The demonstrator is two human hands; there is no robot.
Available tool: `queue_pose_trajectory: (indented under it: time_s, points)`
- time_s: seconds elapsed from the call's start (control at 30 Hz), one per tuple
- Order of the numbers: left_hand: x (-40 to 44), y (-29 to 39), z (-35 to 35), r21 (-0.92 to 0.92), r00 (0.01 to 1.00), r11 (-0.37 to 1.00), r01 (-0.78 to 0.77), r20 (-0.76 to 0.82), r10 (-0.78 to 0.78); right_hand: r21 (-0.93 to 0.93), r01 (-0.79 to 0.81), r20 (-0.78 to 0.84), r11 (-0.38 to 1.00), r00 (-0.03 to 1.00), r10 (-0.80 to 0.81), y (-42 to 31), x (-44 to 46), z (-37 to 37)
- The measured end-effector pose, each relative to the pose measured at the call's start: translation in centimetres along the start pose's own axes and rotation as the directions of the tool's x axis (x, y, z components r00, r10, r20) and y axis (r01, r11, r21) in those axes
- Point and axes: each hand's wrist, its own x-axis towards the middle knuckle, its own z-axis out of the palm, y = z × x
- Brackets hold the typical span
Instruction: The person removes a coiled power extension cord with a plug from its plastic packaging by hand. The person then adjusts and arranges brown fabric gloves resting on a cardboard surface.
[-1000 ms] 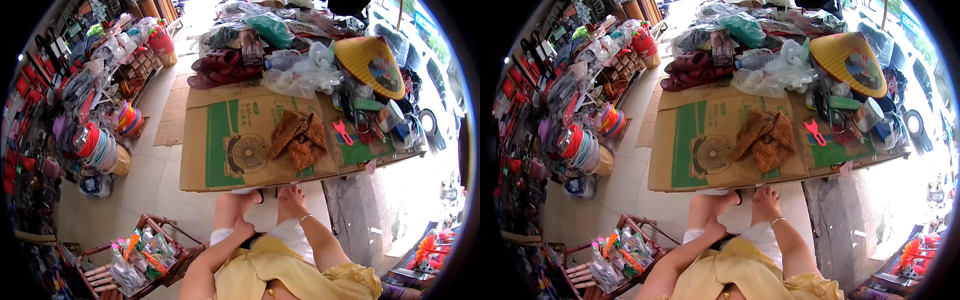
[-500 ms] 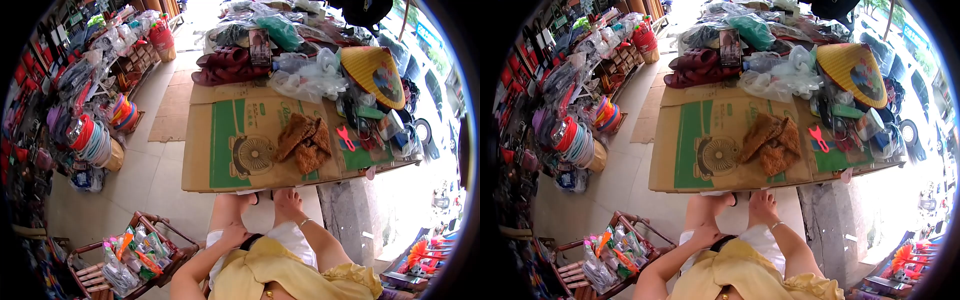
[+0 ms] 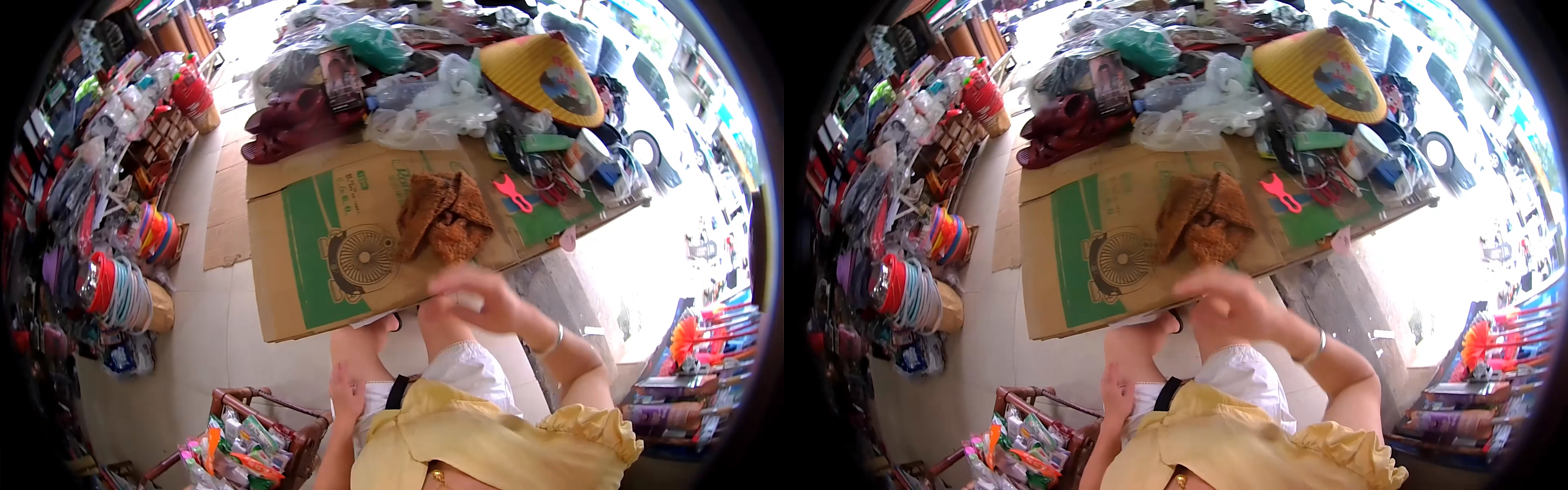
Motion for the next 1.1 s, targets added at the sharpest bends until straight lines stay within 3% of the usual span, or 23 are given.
queue_pose_trajectory:
  time_s: [0.07,0.1,0.13,0.2,0.23,0.37,0.43,0.5,0.67,0.73,0.8,0.9,0.97,1.0,1.1]
  points:
    - [0.7,1.2,-1.1,0.009,0.997,0.999,-0.041,-0.065,0.041,-0.502,0.082,-0.147,0.861,0.973,-0.179,0.0,3.7,-2.3]
    - [1.0,2.2,-2.0,0.018,0.988,0.998,-0.064,-0.142,0.066,-0.615,-0.032,-0.220,0.788,0.966,-0.133,0.5,4.9,-2.5]
    - [1.4,3.3,-2.9,0.014,0.988,0.997,-0.076,-0.133,0.078,-0.707,-0.146,-0.294,0.692,0.951,-0.099,1.3,5.7,-2.4]
    - [2.5,5.7,-5.3,-0.053,0.943,0.993,-0.108,-0.321,0.086,-0.752,-0.194,-0.296,0.630,0.953,-0.060,5.3,6.3,-1.3]
    - [3.1,6.4,-6.5,-0.054,0.944,0.991,-0.119,-0.315,0.096,-0.788,-0.230,-0.295,0.571,0.955,-0.022,6.6,6.5,-0.8]
    - [6.3,10.0,-11.1,-0.053,0.856,0.955,-0.293,-0.460,0.237,-0.760,-0.188,-0.284,0.622,0.957,-0.058,6.7,7.1,-0.3]
    - [8.7,11.8,-12.3,-0.016,0.812,0.925,-0.381,-0.485,0.326,-0.690,-0.075,-0.278,0.720,0.946,-0.169,6.7,7.3,-0.1]
    - [11.6,13.6,-12.4,-0.157,0.782,0.847,-0.507,-0.496,0.377,-0.642,-0.012,-0.294,0.766,0.928,-0.231,6.1,7.7,0.7]
    - [20.3,21.0,-9.6,-0.306,0.848,0.802,-0.513,-0.325,0.419,-0.505,0.016,-0.241,0.863,0.957,-0.159,4.7,9.2,2.7]
    - [22.9,21.0,-7.5,-0.340,0.856,0.788,-0.514,-0.273,0.440,-0.489,-0.069,-0.413,0.870,0.896,-0.162,5.1,10.7,1.3]
    - [23.1,20.9,-6.7,-0.153,0.876,0.866,-0.476,-0.175,0.450,-0.610,-0.118,-0.448,0.784,0.867,-0.218,6.6,11.8,-1.8]
    - [22.8,21.0,-7.1,-0.175,0.863,0.846,-0.503,-0.153,0.482,-0.779,-0.401,-0.485,0.482,0.873,-0.057,10.0,12.5,-5.8]
    - [22.8,20.8,-7.0,-0.221,0.882,0.856,-0.468,-0.167,0.440,-0.839,-0.486,-0.499,0.247,0.866,0.008,12.0,12.8,-7.2]
    - [22.8,20.7,-7.0,-0.271,0.898,0.857,-0.439,-0.173,0.405,-0.850,-0.483,-0.501,0.209,0.864,-0.042,13.4,12.9,-7.9]
    - [22.8,20.4,-7.1,-0.208,0.888,0.866,-0.454,-0.188,0.420,-0.806,-0.494,-0.529,0.327,0.848,-0.025,12.8,14.1,-7.7]
